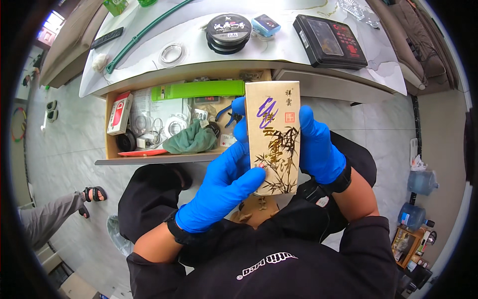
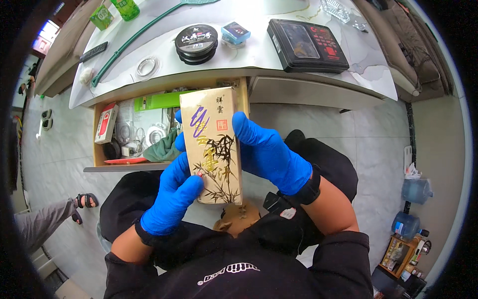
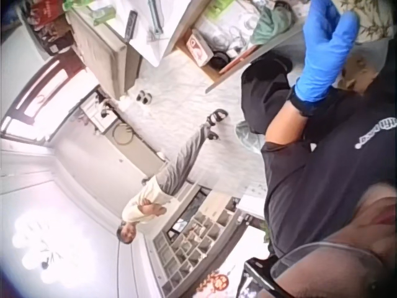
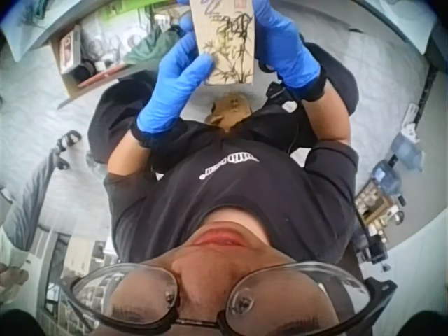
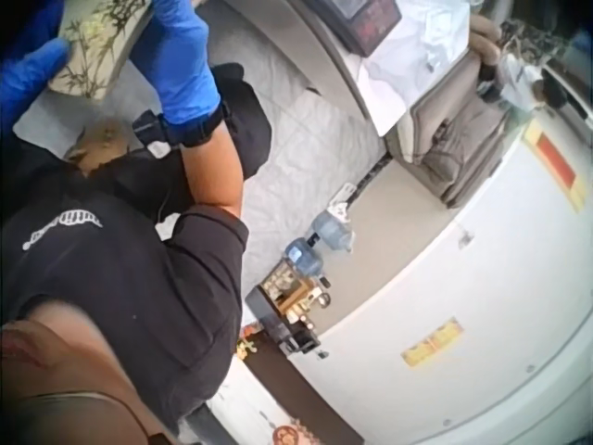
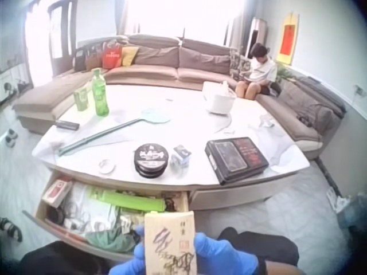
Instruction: The person organizes items in a drawer, including a green plastic case, a beaded bracelet, and a small box, then wipes the table and a nearby cabinet with a cloth.
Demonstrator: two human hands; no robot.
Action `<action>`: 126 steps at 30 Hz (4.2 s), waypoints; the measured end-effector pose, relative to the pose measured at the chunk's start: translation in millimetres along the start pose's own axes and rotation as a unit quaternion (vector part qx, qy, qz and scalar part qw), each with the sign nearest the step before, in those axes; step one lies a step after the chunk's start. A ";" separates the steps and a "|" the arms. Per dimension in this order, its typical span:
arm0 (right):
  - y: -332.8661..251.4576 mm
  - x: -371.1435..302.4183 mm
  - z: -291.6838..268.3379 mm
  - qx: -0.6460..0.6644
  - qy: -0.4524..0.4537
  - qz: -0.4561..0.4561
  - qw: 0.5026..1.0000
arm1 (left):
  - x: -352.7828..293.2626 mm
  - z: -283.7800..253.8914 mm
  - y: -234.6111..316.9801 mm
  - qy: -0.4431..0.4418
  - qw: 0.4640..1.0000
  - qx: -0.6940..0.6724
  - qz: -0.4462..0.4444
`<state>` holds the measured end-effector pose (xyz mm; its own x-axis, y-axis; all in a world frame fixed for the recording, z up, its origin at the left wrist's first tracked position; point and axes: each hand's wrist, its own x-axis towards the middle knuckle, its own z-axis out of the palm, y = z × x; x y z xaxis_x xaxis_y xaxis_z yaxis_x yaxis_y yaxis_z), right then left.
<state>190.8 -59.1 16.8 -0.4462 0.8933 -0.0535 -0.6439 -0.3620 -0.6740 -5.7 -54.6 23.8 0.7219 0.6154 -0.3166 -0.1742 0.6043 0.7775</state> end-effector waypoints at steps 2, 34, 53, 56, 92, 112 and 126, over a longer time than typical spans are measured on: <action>1.0 3.3 -0.1 0.025 -0.003 -0.002 1.000 | 0.8 -0.6 -0.1 0.002 1.000 -0.006 0.004; 3.3 18.1 1.0 -0.632 0.093 -0.330 0.695 | 2.1 -3.2 11.5 0.056 0.997 0.054 0.022; -14.7 29.4 10.3 0.109 0.103 -0.151 0.977 | 26.1 -40.9 -21.6 0.177 0.970 -0.147 0.077; -13.9 34.9 15.7 0.138 0.101 -0.150 0.974 | 32.8 -42.6 -45.9 0.183 0.957 -0.217 0.065; -32.8 49.9 74.4 -0.053 0.062 -0.141 0.987 | 39.4 -43.7 -54.3 0.067 0.978 -0.140 0.136; -27.7 -25.3 47.8 -0.415 0.163 -0.257 0.857 | 37.7 -23.1 -12.9 0.062 0.989 -0.121 0.064; -51.8 3.4 -32.0 -0.405 0.329 -0.245 0.817 | 13.8 -32.9 -8.4 0.026 0.995 -0.048 0.081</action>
<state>242.6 -28.9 28.0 0.3450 0.9241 0.1644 0.0965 0.1393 -0.9855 -16.3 -34.5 -5.0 0.6438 0.7324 -0.2215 -0.3508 0.5397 0.7653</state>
